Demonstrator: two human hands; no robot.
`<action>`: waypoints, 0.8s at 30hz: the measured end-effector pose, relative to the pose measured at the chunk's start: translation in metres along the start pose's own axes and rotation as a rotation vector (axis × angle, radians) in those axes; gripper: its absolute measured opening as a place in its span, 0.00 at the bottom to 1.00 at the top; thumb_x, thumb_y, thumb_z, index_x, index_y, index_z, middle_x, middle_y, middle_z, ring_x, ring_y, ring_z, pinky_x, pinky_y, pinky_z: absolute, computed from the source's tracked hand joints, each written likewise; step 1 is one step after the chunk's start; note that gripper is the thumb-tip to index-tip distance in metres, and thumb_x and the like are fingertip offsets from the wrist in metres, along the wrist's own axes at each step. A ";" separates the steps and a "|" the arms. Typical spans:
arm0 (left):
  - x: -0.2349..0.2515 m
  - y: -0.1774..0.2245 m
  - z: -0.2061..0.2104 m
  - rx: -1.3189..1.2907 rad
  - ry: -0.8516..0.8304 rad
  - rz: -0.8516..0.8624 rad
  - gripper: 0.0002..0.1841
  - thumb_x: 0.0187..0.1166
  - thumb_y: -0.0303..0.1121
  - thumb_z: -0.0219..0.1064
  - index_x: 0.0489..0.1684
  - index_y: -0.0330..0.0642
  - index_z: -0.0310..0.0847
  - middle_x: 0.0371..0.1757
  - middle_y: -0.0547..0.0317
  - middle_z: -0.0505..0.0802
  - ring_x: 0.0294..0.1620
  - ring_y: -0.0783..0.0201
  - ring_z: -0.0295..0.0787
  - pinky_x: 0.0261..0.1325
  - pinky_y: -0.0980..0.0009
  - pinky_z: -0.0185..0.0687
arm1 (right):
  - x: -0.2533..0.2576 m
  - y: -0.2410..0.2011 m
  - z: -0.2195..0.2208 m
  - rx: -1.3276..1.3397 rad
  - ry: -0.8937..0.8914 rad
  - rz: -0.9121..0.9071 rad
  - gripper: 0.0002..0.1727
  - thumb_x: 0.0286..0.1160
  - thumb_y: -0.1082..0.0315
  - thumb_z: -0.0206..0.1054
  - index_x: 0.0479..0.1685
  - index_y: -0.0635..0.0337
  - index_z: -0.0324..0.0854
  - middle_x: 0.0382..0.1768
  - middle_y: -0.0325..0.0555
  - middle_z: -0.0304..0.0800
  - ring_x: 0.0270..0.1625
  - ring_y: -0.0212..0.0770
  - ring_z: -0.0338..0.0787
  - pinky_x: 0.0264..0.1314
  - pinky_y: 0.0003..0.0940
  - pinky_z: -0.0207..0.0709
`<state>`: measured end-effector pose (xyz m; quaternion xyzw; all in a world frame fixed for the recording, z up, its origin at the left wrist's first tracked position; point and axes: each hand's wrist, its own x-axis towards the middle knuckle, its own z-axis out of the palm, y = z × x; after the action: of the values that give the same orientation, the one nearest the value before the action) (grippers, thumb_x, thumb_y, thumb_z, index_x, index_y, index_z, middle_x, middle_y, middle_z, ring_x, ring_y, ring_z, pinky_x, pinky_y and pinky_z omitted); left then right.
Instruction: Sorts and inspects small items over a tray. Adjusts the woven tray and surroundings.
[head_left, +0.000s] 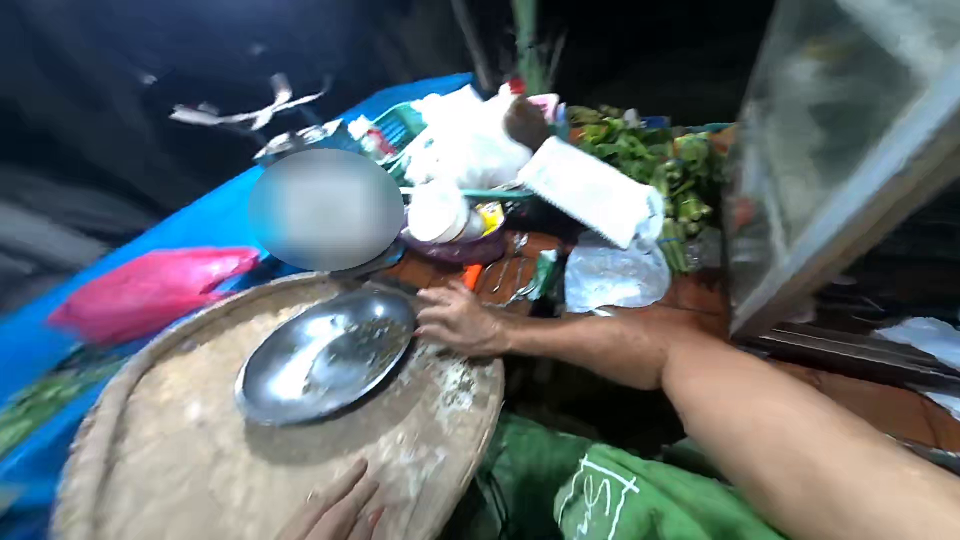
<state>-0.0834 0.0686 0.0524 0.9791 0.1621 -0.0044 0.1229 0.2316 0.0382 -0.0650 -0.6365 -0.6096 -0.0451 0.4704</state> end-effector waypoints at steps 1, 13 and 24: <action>-0.013 -0.004 0.005 -0.011 0.048 -0.015 0.19 0.89 0.37 0.58 0.62 0.29 0.84 0.72 0.33 0.84 0.74 0.37 0.81 0.79 0.43 0.71 | -0.001 0.003 0.002 -0.010 0.018 -0.029 0.17 0.83 0.58 0.65 0.52 0.62 0.93 0.70 0.58 0.86 0.78 0.55 0.81 0.88 0.60 0.58; -0.108 -0.043 0.101 0.196 0.908 -0.277 0.36 0.89 0.62 0.40 0.88 0.47 0.63 0.92 0.35 0.54 0.94 0.40 0.44 0.92 0.38 0.39 | -0.004 0.015 -0.008 -0.079 -0.069 -0.079 0.20 0.88 0.57 0.57 0.56 0.61 0.91 0.72 0.59 0.84 0.80 0.58 0.79 0.88 0.69 0.52; -0.225 -0.036 0.251 -0.230 0.724 -1.271 0.35 0.89 0.43 0.54 0.87 0.24 0.52 0.89 0.20 0.49 0.89 0.25 0.49 0.88 0.41 0.54 | -0.008 0.019 -0.018 -0.150 -0.181 -0.124 0.22 0.90 0.55 0.54 0.61 0.60 0.88 0.74 0.58 0.83 0.83 0.57 0.75 0.90 0.68 0.49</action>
<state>-0.3003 -0.0307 -0.1891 0.6174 0.7276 0.2656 0.1373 0.2545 0.0242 -0.0700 -0.6323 -0.6827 -0.0620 0.3609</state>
